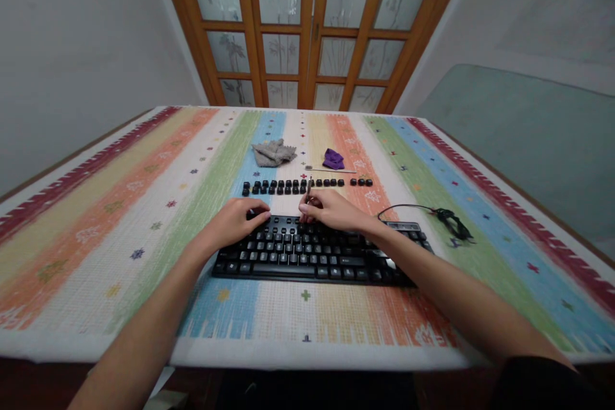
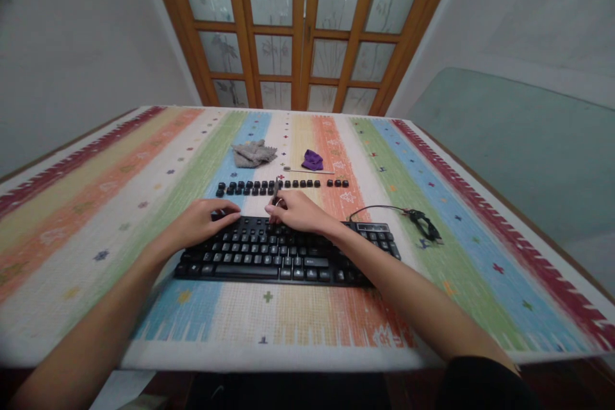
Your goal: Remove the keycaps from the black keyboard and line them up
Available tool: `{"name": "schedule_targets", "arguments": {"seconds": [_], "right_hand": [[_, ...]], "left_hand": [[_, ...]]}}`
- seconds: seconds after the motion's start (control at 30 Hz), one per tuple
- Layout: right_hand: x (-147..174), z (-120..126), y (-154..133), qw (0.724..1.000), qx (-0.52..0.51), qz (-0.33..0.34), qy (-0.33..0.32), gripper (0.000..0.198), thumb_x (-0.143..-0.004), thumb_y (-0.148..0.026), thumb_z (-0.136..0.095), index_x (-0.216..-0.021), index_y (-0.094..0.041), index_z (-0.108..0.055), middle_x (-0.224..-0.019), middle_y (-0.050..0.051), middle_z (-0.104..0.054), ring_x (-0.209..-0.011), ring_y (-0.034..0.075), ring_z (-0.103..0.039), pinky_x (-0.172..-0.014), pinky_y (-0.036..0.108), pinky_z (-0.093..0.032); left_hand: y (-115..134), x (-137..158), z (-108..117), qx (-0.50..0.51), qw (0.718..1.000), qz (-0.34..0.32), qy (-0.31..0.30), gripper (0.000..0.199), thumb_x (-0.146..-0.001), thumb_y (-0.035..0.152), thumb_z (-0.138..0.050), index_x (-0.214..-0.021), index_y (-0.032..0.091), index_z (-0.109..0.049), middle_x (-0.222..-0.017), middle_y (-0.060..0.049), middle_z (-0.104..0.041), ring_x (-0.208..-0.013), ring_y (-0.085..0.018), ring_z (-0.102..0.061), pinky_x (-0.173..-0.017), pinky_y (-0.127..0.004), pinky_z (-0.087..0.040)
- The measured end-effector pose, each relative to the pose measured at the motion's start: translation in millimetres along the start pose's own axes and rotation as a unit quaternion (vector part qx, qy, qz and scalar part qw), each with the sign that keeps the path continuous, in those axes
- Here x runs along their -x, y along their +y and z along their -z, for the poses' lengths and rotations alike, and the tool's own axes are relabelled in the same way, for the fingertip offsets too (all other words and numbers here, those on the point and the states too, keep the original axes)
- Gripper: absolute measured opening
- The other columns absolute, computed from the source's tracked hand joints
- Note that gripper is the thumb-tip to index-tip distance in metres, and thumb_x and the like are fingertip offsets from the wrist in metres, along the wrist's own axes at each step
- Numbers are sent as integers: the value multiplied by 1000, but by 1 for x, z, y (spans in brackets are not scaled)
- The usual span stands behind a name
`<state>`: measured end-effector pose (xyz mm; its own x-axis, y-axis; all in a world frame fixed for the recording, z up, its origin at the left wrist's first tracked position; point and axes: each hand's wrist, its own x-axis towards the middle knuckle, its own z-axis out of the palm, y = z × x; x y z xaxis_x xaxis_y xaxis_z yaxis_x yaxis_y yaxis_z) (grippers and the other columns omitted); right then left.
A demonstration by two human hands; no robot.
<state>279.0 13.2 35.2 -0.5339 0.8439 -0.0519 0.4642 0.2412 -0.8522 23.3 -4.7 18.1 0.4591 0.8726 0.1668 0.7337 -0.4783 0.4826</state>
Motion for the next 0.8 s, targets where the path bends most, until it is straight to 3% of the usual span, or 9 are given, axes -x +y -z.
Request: {"name": "schedule_targets", "arguments": {"seconds": [0.07, 0.23, 0.37, 0.6, 0.8], "right_hand": [[-3, 3, 5, 993, -109, -48, -2, 14, -95, -19, -60, -81, -16, -60, -74, 7, -74, -68, 16, -68, -63, 27, -52], [-1, 12, 6, 978, -196, -73, 23, 22, -98, -30, -59, -83, -15, -61, -86, 12, -77, -72, 14, -70, -66, 25, -55], [4, 12, 1, 948, -299, -93, 61, 20, -99, -27, -59, -83, -15, -60, -86, 12, -78, -72, 13, -71, -65, 23, -54], [13, 8, 0, 920, -386, -35, 64, 26, -87, -41, -73, -86, -17, -64, -85, 9, -77, -73, 15, -72, -66, 26, -54], [17, 5, 3, 891, -437, 11, 123, 46, -67, -51, -87, -90, -19, -64, -83, 6, -77, -77, 16, -72, -71, 27, -55]], "left_hand": [[1, 0, 0, 6, 1000, 0, 10, 22, -91, 35, -55, -92, 21, -72, -95, -6, -77, -88, -23, -71, -86, -38, -53], [18, -2, -5, 62, 996, -5, 66, 29, -87, 40, -66, -108, 21, -67, -103, -6, -76, -91, -21, -71, -84, -37, -55], [43, -5, -13, 103, 987, -27, 118, 44, -81, 42, -75, -114, 19, -56, -94, -4, -74, -87, -20, -70, -76, -33, -55], [75, -12, -20, 152, 977, -22, 151, 21, -88, 38, -69, -94, 19, -61, -85, -2, -72, -75, -16, -68, -74, -29, -55], [87, -22, -28, 311, 935, 34, 168, 26, -84, 39, -73, -98, 18, -66, -93, -6, -76, -84, -20, -72, -79, -32, -57]]}}
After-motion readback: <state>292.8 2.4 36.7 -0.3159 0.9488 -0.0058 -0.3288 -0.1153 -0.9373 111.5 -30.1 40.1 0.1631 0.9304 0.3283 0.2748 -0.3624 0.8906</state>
